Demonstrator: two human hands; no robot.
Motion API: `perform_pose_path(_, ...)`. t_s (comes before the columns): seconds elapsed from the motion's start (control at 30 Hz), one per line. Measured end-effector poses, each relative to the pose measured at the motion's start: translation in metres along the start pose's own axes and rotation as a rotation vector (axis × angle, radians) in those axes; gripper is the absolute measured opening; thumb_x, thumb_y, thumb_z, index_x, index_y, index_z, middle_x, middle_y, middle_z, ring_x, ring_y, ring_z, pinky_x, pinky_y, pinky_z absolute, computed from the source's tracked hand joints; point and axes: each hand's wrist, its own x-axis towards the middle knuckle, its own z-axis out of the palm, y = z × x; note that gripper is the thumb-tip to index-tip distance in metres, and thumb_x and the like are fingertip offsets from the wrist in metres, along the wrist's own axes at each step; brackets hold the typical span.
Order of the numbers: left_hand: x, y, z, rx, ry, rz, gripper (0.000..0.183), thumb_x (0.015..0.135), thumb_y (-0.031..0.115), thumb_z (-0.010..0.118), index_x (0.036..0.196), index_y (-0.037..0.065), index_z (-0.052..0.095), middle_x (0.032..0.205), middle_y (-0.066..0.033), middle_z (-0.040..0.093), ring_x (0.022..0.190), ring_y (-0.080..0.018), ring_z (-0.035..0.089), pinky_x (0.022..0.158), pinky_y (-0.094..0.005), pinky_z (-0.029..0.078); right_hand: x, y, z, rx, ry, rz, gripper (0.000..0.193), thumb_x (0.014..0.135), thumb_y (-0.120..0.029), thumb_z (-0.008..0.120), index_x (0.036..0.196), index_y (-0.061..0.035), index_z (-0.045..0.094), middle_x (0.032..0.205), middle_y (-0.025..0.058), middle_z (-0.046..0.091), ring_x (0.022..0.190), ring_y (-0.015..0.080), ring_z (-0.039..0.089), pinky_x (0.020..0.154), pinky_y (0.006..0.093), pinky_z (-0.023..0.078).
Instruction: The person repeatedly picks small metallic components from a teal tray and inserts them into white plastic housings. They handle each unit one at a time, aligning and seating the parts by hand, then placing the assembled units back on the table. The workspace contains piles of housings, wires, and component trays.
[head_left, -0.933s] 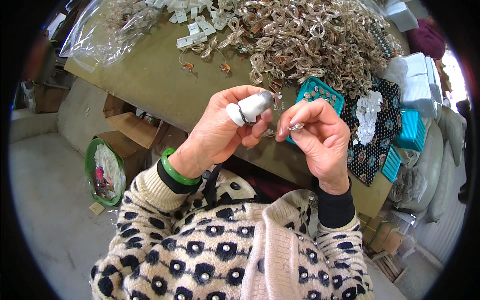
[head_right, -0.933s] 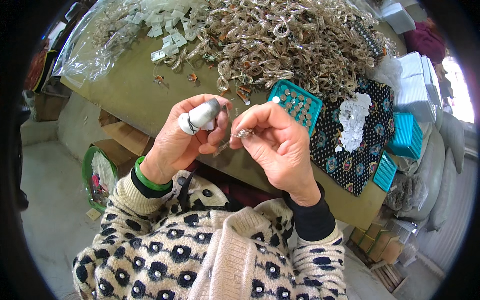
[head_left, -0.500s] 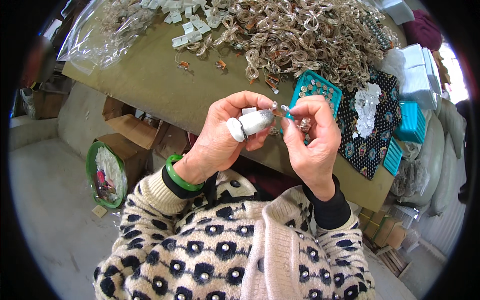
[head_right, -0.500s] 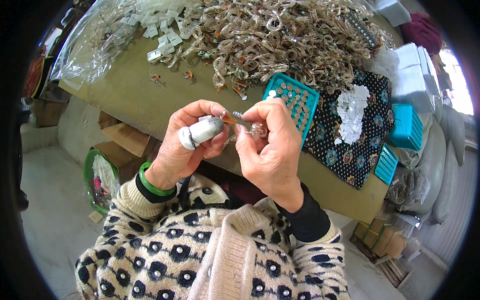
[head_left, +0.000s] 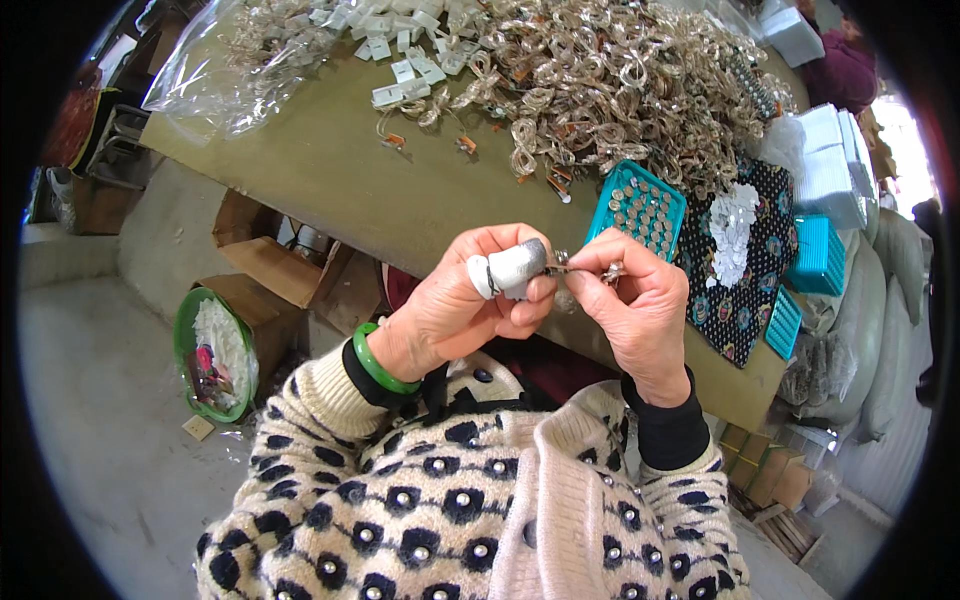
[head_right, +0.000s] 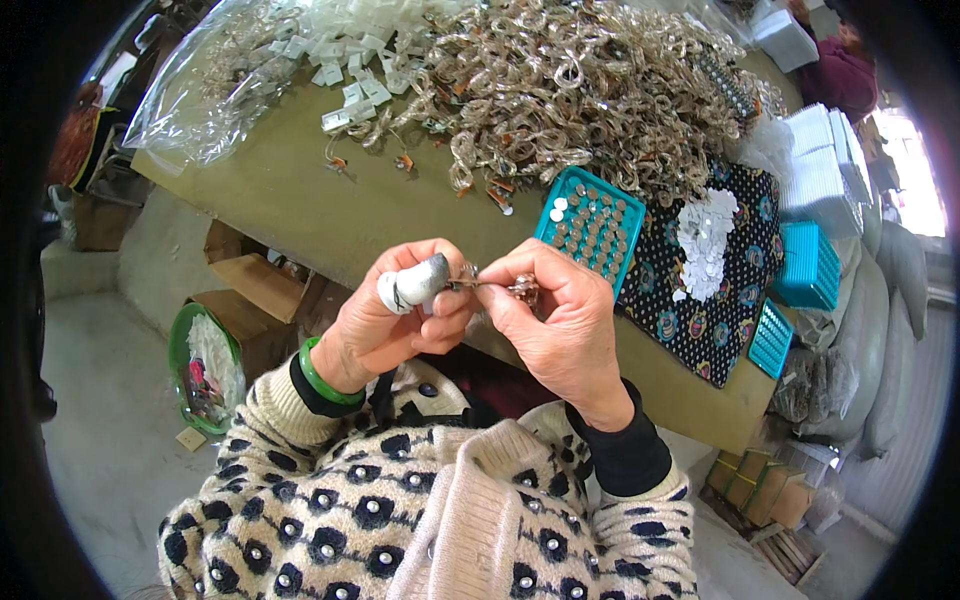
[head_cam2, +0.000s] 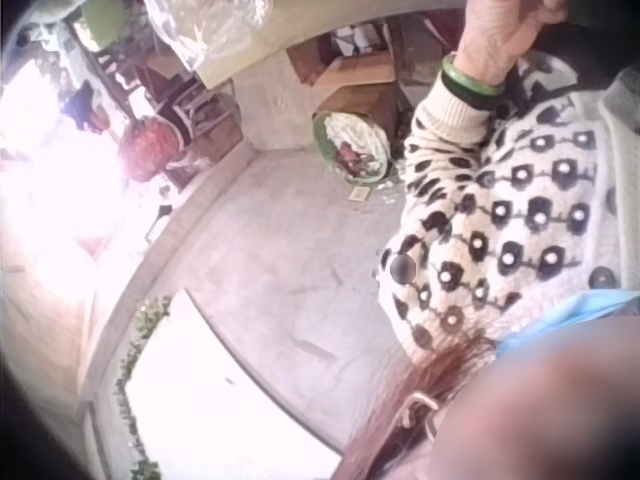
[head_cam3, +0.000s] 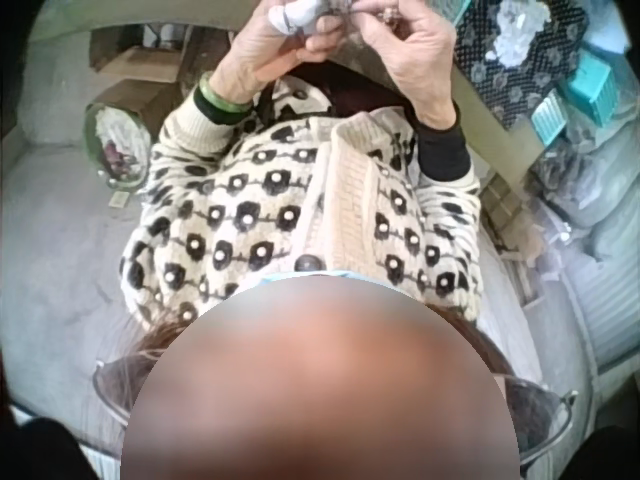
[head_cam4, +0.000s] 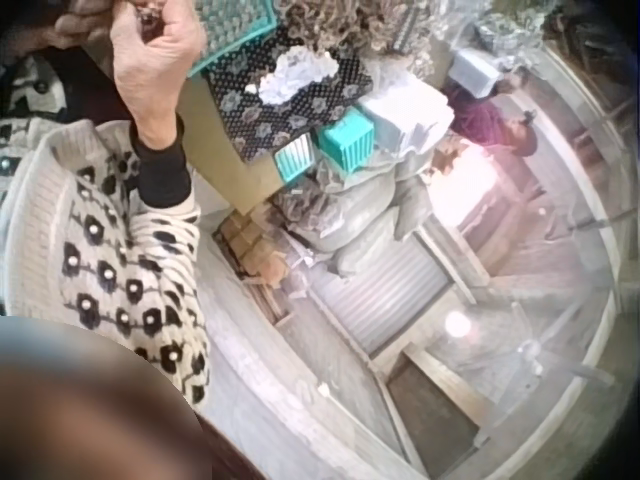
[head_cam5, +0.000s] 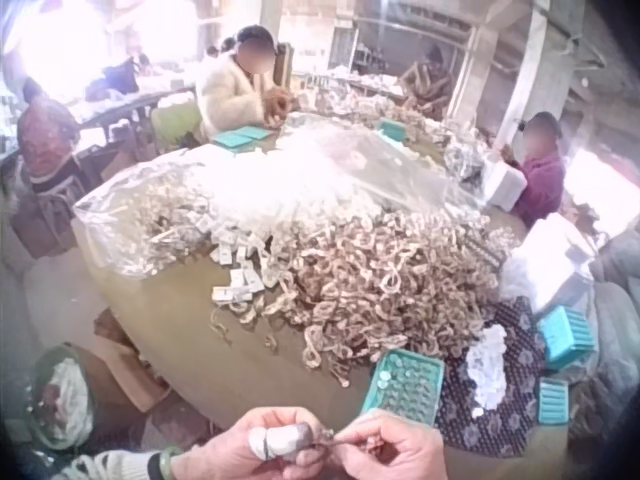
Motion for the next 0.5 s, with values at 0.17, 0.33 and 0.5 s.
perform_pose_path(0.17, -0.006, -0.001, 0.000, 0.172, -0.039, -0.006, 0.028, 0.089, 0.029, 0.071, 0.093, 0.005, 0.058, 0.074, -0.0046, 0.056, 0.059, -0.0136, 0.052, 0.046, -0.0254, 0.034, 0.001, -0.004, -0.001, 0.413, -0.108, 0.227, 0.009, 0.083, 0.007, 0.061, 0.084, -0.0016, 0.060, 0.083, -0.0004, 0.060, 0.067, 0.0040, 0.050, 0.059, 0.0199, 0.040)
perform_pose_path(0.33, -0.007, 0.003, 0.008, -0.040, -0.042, 0.119, 0.025, 0.092, 0.026, 0.066, 0.087, 0.003, 0.056, 0.070, -0.0076, 0.057, 0.058, -0.0189, 0.057, 0.047, -0.0283, 0.041, 0.004, -0.004, 0.014, 0.133, -0.012, -0.084, 0.014, 0.080, 0.007, 0.063, 0.090, -0.0016, 0.058, 0.084, 0.0052, 0.061, 0.070, 0.0120, 0.058, 0.063, 0.0248, 0.047)
perform_pose_path(0.5, -0.023, 0.031, 0.025, 0.503, 0.151, 0.120, 0.018, 0.089, 0.016, 0.071, 0.094, 0.000, 0.064, 0.077, -0.0050, 0.065, 0.065, -0.0112, 0.061, 0.058, -0.0243, 0.048, 0.006, -0.007, 0.016, -0.235, -0.040, -0.434, 0.021, 0.079, 0.008, 0.067, 0.098, 0.0001, 0.061, 0.086, 0.0108, 0.063, 0.073, 0.0201, 0.062, 0.065, 0.0284, 0.048)
